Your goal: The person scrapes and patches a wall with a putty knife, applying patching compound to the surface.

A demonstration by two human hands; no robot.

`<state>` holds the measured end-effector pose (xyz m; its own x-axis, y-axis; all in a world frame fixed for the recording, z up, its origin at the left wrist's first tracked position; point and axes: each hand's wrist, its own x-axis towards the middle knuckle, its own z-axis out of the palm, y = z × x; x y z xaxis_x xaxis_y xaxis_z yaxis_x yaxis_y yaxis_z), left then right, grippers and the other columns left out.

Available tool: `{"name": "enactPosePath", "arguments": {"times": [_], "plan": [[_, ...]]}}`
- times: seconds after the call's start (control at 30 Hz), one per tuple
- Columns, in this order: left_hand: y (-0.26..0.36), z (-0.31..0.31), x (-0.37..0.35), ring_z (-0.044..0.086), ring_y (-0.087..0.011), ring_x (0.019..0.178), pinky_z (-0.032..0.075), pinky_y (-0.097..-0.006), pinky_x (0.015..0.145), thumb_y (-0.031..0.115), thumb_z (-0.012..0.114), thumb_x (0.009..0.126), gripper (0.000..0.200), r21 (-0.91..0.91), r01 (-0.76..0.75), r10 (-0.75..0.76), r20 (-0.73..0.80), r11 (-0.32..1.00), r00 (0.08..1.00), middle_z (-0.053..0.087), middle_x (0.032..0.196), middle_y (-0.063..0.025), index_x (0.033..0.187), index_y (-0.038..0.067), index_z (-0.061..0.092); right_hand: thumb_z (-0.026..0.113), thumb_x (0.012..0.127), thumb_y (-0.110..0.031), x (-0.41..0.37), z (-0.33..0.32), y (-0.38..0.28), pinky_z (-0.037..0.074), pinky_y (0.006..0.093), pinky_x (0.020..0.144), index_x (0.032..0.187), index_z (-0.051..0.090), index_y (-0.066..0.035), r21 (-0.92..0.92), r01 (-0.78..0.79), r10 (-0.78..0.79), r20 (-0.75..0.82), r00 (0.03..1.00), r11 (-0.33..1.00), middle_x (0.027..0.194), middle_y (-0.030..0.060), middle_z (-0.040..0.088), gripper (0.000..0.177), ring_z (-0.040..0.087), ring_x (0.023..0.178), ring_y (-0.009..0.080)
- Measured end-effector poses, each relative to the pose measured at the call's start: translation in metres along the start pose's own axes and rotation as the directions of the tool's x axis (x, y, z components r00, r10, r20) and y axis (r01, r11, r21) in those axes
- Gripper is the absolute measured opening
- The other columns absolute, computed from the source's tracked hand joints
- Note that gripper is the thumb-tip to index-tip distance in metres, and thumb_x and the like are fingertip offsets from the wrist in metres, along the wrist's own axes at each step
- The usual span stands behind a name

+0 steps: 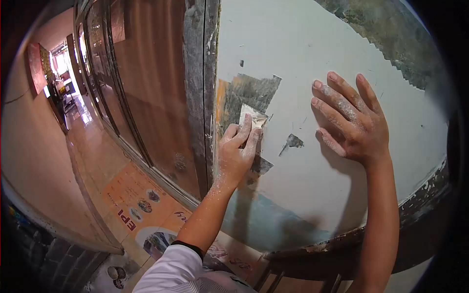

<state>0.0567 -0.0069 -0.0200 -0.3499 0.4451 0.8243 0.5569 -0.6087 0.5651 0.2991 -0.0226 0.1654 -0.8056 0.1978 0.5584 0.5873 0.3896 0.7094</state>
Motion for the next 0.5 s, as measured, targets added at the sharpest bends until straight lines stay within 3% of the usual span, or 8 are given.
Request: {"name": "enactPosePath", "arguments": {"times": [0.5], "plan": [[0.014, 0.004, 0.012, 0.055, -0.0196, 0.068, 0.047, -0.0327, 0.066, 0.012, 0.077, 0.096, 0.043, 0.036, 0.030, -0.029, -0.009, 0.999, 1.000, 0.057, 0.078, -0.0112, 0.136, -0.001, 0.069, 0.079, 0.077, -0.037, 0.000, 0.001, 0.000, 0.019, 0.0515, 0.133, 0.139, 0.067, -0.028, -0.008, -0.022, 0.022, -0.019, 1.000, 1.000, 0.158, -0.0041, 0.057, 0.064, 0.043, 0.153, 0.0220]]}}
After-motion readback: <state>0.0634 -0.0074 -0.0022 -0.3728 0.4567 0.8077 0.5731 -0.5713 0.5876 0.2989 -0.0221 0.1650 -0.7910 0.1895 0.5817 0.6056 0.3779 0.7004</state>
